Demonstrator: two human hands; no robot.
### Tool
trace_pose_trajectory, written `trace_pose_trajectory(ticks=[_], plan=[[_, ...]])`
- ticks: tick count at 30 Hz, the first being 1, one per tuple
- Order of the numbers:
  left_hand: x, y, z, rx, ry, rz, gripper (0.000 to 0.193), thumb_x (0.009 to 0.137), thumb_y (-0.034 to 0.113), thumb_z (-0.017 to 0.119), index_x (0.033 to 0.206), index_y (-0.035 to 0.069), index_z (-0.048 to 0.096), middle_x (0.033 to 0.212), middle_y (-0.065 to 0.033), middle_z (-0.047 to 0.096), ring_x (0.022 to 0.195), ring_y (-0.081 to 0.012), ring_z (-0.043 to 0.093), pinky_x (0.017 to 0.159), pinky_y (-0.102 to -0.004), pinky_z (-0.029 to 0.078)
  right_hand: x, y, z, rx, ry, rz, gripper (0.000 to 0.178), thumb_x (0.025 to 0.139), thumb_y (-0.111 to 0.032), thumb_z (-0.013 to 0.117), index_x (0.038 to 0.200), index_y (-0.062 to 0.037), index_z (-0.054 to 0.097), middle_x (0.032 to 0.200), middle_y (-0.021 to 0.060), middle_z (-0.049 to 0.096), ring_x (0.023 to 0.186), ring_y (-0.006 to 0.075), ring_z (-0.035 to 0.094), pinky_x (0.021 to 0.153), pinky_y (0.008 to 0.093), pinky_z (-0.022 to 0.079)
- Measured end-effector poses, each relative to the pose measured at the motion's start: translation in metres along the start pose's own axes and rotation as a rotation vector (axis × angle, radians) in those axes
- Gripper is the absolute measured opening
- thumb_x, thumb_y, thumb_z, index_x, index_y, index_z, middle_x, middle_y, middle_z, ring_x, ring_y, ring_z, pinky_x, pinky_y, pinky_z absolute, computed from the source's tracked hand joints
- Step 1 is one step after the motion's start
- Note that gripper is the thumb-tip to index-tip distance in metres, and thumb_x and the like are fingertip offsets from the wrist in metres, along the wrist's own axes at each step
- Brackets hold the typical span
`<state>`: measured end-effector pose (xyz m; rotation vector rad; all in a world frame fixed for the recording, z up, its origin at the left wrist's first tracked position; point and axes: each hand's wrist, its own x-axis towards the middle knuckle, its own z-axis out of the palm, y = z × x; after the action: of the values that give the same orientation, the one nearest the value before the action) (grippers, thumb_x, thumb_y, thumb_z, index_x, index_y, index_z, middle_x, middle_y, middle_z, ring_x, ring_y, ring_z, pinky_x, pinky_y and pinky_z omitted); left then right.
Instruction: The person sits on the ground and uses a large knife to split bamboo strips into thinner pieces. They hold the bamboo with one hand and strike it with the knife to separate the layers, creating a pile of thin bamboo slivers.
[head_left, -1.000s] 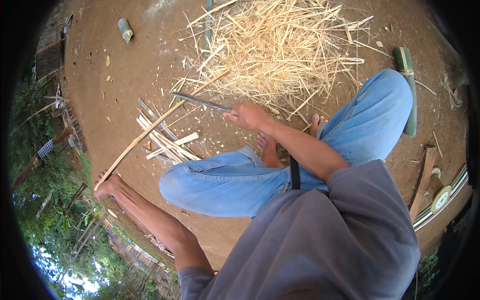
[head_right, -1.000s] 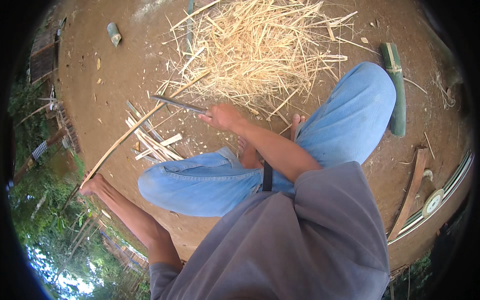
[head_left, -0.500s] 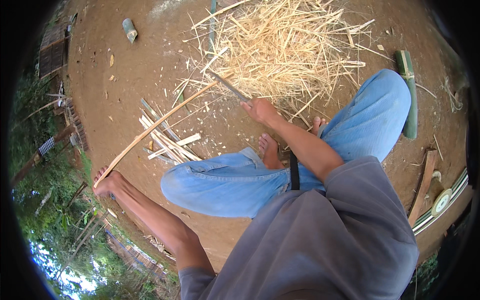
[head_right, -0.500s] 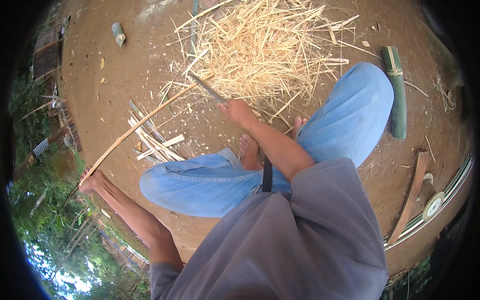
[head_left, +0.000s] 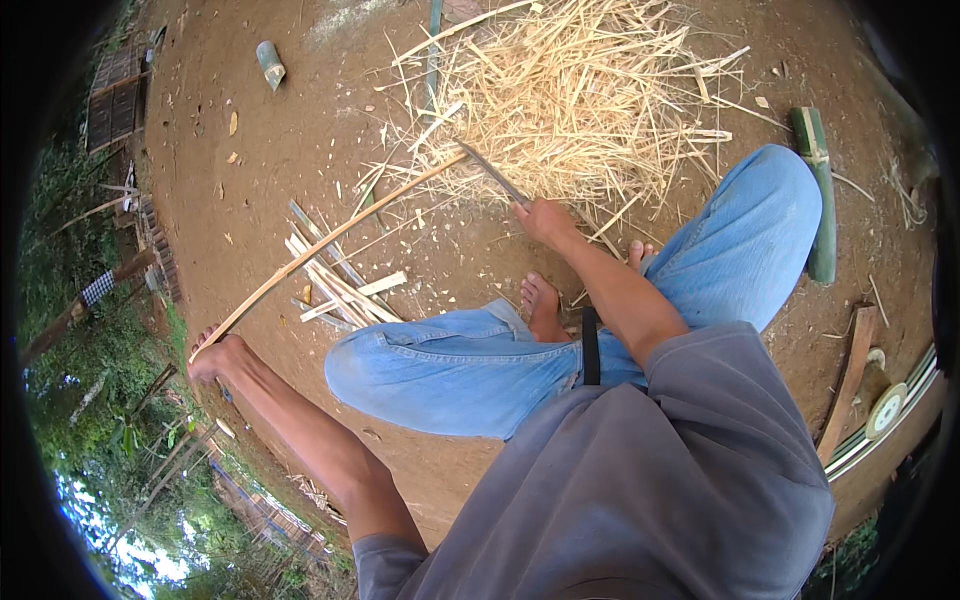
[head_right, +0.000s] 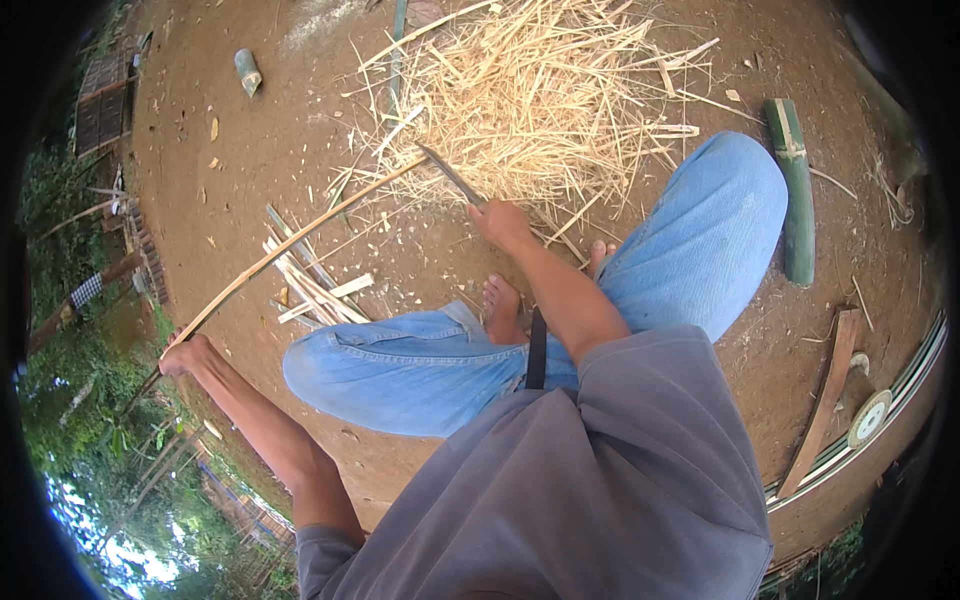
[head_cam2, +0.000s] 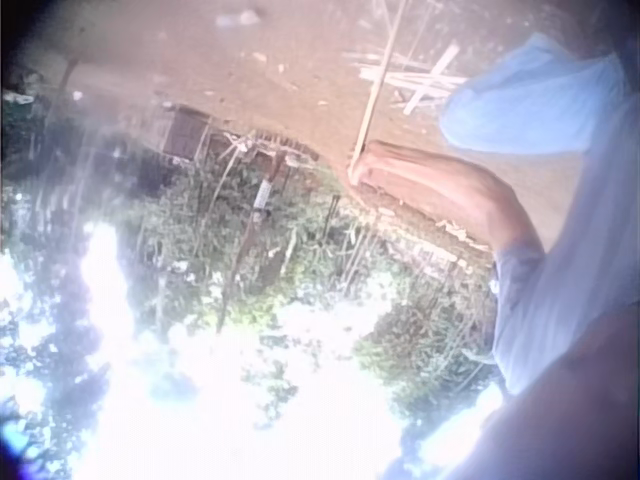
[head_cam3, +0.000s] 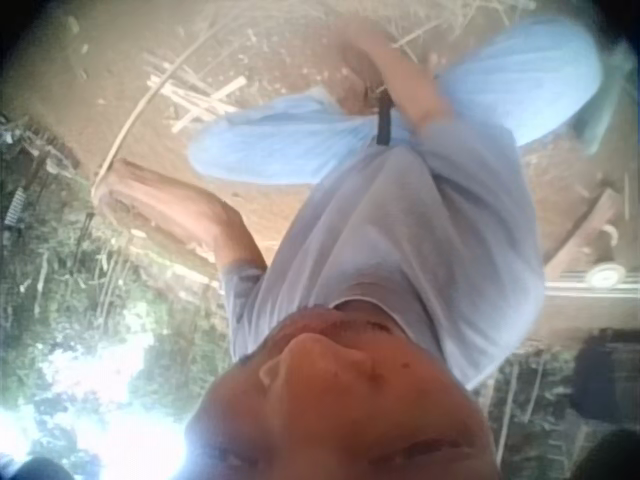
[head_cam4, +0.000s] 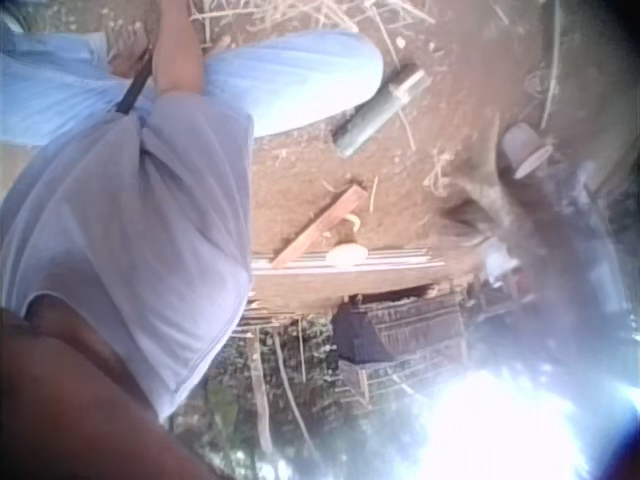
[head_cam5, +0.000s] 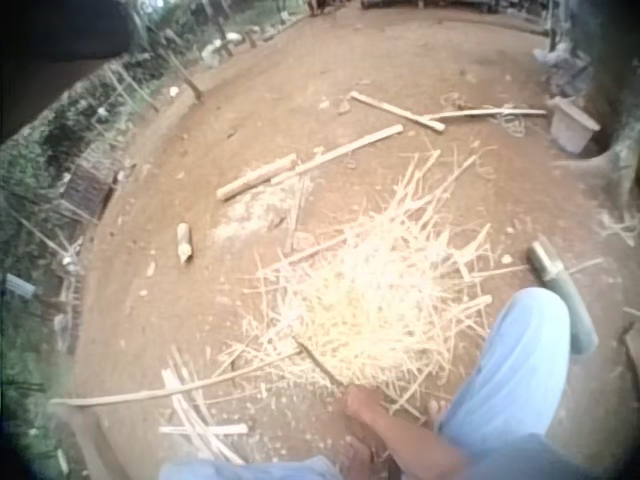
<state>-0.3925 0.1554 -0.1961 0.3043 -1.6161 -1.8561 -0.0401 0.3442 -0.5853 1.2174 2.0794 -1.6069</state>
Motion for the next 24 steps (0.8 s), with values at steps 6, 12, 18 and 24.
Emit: trace_pose_trajectory(ticks=[6,12,18,24], plan=[[0.046,0.007,-0.025,-0.198,-0.283,-0.065,0.022,0.074,0.024,0.036,0.059,0.018,0.022,0.051,-0.0006,0.023,0.042,-0.0143,0.02,0.04,-0.0299,0.018,-0.047,-0.079,-0.007,0.013,-0.134,-0.302,0.056,0.096,-0.052,0.043,0.091,-0.0043,0.071,0.079,0.0226,0.068,0.076,0.0382,0.067,0.076,0.0469,0.053],[0.039,0.009,-0.021,-0.282,-0.349,-0.078,0.024,0.077,0.029,0.036,0.058,0.017,0.027,0.049,0.0012,0.025,0.04,-0.0142,0.019,0.039,-0.0288,0.018,-0.018,-0.053,0.0,0.031,-0.115,-0.14,0.056,0.096,-0.053,0.042,0.097,-0.0046,0.071,0.082,0.0221,0.068,0.079,0.0381,0.067,0.074,0.0482,0.052],[0.021,0.013,-0.009,-0.29,-0.358,-0.072,0.025,0.078,0.029,0.036,0.058,0.017,0.027,0.049,0.0015,0.024,0.04,-0.0139,0.019,0.038,-0.0287,0.018,-0.006,-0.026,0.004,0.104,-0.005,-0.11,0.055,0.094,-0.053,0.047,0.096,-0.0017,0.069,0.076,0.0256,0.066,0.074,0.04,0.067,0.071,0.0479,0.052],[0.033,0.017,-0.01,-0.235,-0.352,-0.07,0.025,0.078,0.029,0.035,0.059,0.018,0.023,0.05,0.0006,0.022,0.042,-0.0137,0.019,0.04,-0.0288,0.018,-0.02,-0.036,0.009,0.126,0.019,-0.093,0.058,0.095,-0.052,0.045,0.083,-0.0013,0.07,0.077,0.0262,0.066,0.074,0.0417,0.066,0.071,0.048,0.051]])
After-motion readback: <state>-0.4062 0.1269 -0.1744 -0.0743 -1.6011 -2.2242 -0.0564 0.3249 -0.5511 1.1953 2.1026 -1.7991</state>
